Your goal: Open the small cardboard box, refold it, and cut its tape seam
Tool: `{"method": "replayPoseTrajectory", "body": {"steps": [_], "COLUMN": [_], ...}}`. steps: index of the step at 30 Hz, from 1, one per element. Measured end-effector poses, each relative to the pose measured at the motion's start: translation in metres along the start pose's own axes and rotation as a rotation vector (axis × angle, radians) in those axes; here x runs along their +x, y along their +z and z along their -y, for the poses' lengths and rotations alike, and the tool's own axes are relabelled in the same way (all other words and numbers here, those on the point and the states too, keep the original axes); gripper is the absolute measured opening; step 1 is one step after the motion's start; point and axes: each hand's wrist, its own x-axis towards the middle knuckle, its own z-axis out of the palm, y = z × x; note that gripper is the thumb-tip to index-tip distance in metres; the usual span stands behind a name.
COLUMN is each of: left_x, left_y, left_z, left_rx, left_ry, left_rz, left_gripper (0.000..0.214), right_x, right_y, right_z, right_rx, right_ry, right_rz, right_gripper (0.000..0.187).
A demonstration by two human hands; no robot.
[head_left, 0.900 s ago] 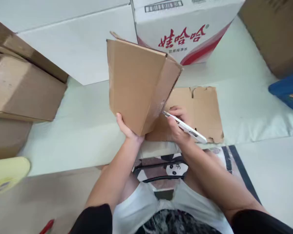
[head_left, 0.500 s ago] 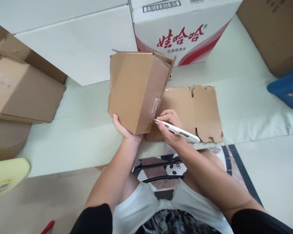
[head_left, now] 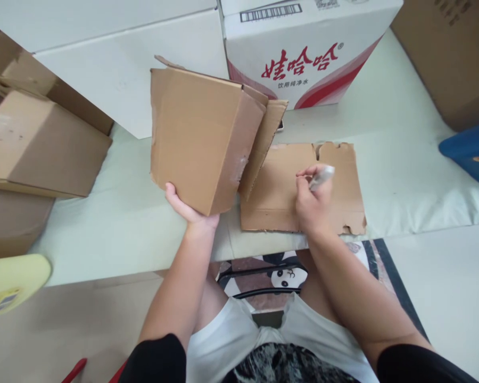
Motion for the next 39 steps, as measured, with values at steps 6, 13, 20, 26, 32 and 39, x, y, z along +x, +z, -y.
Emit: {"method": "replayPoseTrajectory", "body": {"steps": [6, 13, 20, 26, 32, 39], "left_x": [0.004, 0.003, -0.004, -0.011, -0.011, -0.011], "left_y": [-0.004, -0.004, 0.003, 0.005, 0.003, 0.001], "left_z": [-0.004, -0.006, 0.004, 0.009, 0.01, 0.008], "left_rx": [-0.001, 0.04, 0.101, 0.128, 0.129, 0.137], "left_ry": [0.03, 0.017, -0.025, -0.043, -0.043, -0.052], "left_rz": [0.01, -0.002, 0.0, 0.066, 0.068, 0.077], "left_gripper": [0.062, 0.061, 0.063, 0.064, 0.062, 0.061], "right_x": [0.001, -0.003, -0.007, -0.005, -0.001, 0.004], "right_y": [-0.004, -0.005, -0.004, -0.001, -0.004, -0.008], "right_z": [0.002, 0.002, 0.003, -0.003, -0.002, -0.002], "right_rx": [-0.499, -0.711, -0.151, -0.111, -0.129, -0.151], "right_ry": [-0.001, -0.207, -0.261, -0.183, -0.196, -0.227], "right_rz": [0.288, 0.215, 0.254, 0.18, 0.095, 0.012], "right_gripper": [0.026, 0.029, 0.042, 0.06, 0.063, 0.049]}}
